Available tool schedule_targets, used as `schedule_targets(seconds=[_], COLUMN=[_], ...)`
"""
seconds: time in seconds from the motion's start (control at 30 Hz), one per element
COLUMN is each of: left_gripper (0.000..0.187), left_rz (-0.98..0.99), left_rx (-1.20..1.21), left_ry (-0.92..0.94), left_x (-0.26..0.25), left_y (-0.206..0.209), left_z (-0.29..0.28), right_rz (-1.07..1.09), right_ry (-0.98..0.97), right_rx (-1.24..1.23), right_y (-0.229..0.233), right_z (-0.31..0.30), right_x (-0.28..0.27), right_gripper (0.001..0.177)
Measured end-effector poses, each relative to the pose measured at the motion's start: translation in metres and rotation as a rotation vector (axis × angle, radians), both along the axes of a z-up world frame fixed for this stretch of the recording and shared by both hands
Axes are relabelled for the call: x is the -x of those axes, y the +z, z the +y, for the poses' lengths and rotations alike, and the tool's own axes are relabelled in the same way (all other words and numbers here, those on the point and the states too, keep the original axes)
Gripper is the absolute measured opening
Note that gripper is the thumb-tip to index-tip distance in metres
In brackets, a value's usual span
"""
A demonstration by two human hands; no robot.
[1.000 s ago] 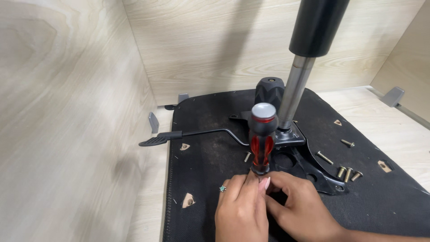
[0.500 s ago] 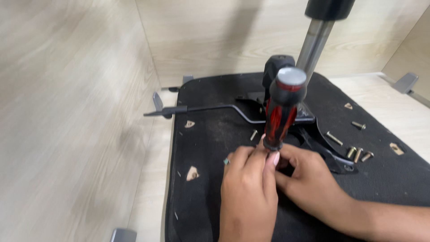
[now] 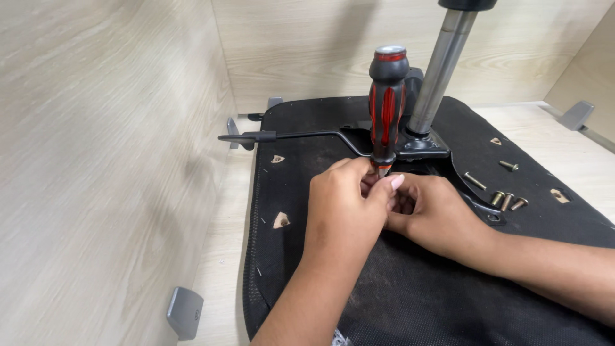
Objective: The person uses a screwdriver to tighten screws into the underside of an office chair base, securing the metal mounting plate to the chair. The person works on multiple screw holes around the base while the chair remains upside down.
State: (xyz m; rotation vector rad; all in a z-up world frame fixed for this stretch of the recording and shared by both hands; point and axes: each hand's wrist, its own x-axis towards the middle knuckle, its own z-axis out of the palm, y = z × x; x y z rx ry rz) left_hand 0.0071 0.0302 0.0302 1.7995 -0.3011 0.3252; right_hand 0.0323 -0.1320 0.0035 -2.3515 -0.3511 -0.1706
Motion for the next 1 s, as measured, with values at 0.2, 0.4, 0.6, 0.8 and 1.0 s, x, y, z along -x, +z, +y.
schedule_targets(seconds=[0.2,0.4,0.6,0.8,1.0], left_gripper=[0.029,0.022,0.012,0.014,0.020], left_rz=[-0.289,-0.271,-0.167,-0.322,-0.189], left_rx=[-0.029,-0.075,-0.033,-0.102,-0.066], left_ry=[0.120,0.209,0.122,0.141,0.161], left_x=[0.010,0.012,0.008,0.003,0.001], left_y=[-0.015,-0.029,-0.027,-0.039,-0.043], left_z=[0.001,-0.002,-0.004,0.002,0.000], right_rz=[0.027,-0.254,0.137,0.072,0.056], right_ry=[0.159,0.362,-0.002,0.046,0.205], right_rx=[-0.183,-0.230,-0.129,-0.164,-0.317], right_y=[-0.006,-0.014,-0.004,-0.009,-0.010], right_z=[-0.001,-0.009,-0.004,-0.004,-0.002], right_x=[0.000,0.001,0.009,0.008,0.009], right_gripper=[0.023,0.030,0.024,0.034,0.015])
